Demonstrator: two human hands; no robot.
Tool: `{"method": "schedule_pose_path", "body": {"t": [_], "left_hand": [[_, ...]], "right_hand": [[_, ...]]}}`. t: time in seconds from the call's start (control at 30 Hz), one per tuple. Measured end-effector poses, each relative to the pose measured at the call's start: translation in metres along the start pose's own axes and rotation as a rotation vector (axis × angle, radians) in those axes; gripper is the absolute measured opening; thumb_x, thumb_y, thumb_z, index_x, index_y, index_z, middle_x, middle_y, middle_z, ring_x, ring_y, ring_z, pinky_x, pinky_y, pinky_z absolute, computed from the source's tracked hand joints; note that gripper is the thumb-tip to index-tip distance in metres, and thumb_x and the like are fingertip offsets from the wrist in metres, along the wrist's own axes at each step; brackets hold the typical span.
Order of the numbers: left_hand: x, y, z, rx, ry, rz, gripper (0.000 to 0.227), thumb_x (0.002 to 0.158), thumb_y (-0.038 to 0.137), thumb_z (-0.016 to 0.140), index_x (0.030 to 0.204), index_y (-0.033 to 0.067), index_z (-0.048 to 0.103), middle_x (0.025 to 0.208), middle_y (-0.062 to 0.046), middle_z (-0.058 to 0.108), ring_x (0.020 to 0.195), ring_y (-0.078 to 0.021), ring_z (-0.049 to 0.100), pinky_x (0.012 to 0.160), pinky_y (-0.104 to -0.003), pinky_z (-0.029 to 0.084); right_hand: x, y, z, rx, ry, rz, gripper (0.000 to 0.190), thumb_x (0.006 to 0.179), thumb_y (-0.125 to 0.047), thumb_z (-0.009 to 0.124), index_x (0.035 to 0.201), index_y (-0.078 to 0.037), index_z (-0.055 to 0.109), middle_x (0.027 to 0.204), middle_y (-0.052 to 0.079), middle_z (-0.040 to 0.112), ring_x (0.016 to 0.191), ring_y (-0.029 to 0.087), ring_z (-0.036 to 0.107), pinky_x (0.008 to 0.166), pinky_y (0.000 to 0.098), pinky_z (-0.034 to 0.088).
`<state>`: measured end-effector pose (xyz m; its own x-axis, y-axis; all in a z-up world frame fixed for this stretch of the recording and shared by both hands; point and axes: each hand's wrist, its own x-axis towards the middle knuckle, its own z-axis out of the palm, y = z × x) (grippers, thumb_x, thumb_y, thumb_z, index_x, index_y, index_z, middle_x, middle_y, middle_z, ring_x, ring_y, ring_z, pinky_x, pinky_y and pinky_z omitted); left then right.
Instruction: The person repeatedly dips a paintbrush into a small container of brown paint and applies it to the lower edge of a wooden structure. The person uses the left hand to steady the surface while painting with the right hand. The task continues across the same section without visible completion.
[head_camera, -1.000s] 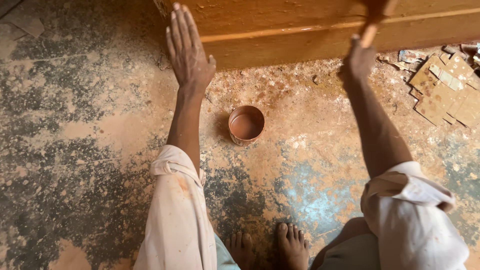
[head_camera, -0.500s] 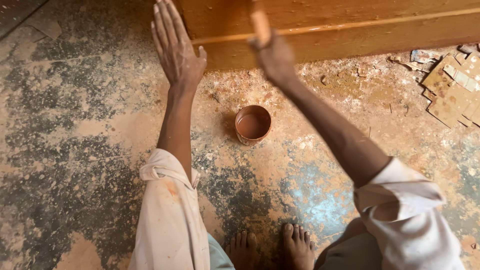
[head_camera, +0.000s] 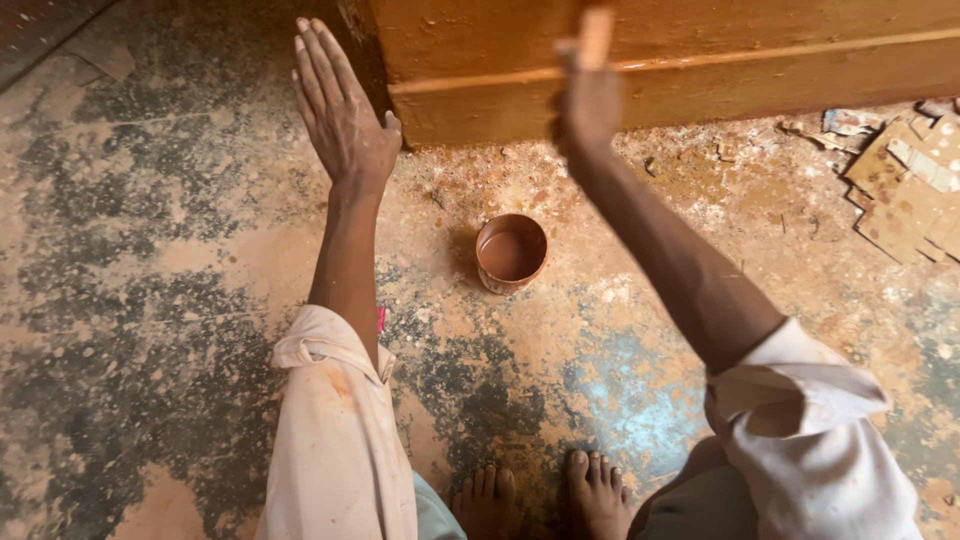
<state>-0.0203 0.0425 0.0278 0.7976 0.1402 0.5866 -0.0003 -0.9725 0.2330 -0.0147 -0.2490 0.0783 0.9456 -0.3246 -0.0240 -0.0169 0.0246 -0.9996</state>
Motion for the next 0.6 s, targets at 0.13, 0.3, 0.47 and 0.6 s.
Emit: {"method": "schedule_pose_path", "body": {"t": [0.13, 0.3, 0.47, 0.6], "left_hand": [[0.01, 0.02, 0.015, 0.106, -0.02, -0.004, 0.129, 0.08, 0.019, 0.089, 0.167, 0.0017, -0.004, 0.175, -0.02, 0.0, 0.163, -0.0343, 0.01, 0.133, -0.05, 0.01], [0.009, 0.053, 0.034, -0.033, -0.039, 0.041, 0.129, 0.08, 0.023, 0.089, 0.166, 0.0023, -0.004, 0.174, -0.02, 0.003, 0.163, -0.0323, 0.01, 0.135, -0.049, 0.009], [0.008, 0.073, 0.045, -0.014, -0.007, 0.103, 0.129, 0.079, 0.025, 0.089, 0.166, 0.0024, -0.004, 0.174, -0.02, 0.004, 0.163, -0.0335, 0.01, 0.135, -0.049, 0.009], [0.008, 0.079, 0.049, -0.01, -0.007, 0.121, 0.131, 0.078, 0.027, 0.09, 0.166, 0.0024, -0.004, 0.174, -0.02, 0.003, 0.163, -0.0339, 0.009, 0.136, -0.049, 0.008]], "right_hand": [[0.055, 0.006, -0.084, 0.08, 0.32, -0.141, 0.042, 0.104, -0.045, 0.062, 0.112, -0.004, 0.056, 0.069, -0.001, 0.056, 0.047, 0.009, 0.048, 0.034, 0.0266, 0.042], [0.111, 0.024, -0.14, -0.132, 0.453, -0.497, 0.044, 0.111, -0.049, 0.042, 0.126, -0.008, 0.048, 0.083, 0.001, 0.056, 0.06, 0.007, 0.05, 0.044, 0.0253, 0.043], [0.142, 0.026, -0.148, -1.048, 0.533, -0.944, 0.033, 0.121, -0.043, 0.028, 0.142, -0.019, 0.035, 0.097, -0.007, 0.064, 0.078, 0.003, 0.059, 0.065, 0.0172, 0.053], [0.109, 0.035, -0.142, -1.211, 0.176, -0.759, 0.054, 0.124, -0.044, 0.043, 0.149, 0.002, 0.031, 0.07, 0.004, 0.057, 0.04, 0.008, 0.046, 0.025, 0.0215, 0.038]]}}
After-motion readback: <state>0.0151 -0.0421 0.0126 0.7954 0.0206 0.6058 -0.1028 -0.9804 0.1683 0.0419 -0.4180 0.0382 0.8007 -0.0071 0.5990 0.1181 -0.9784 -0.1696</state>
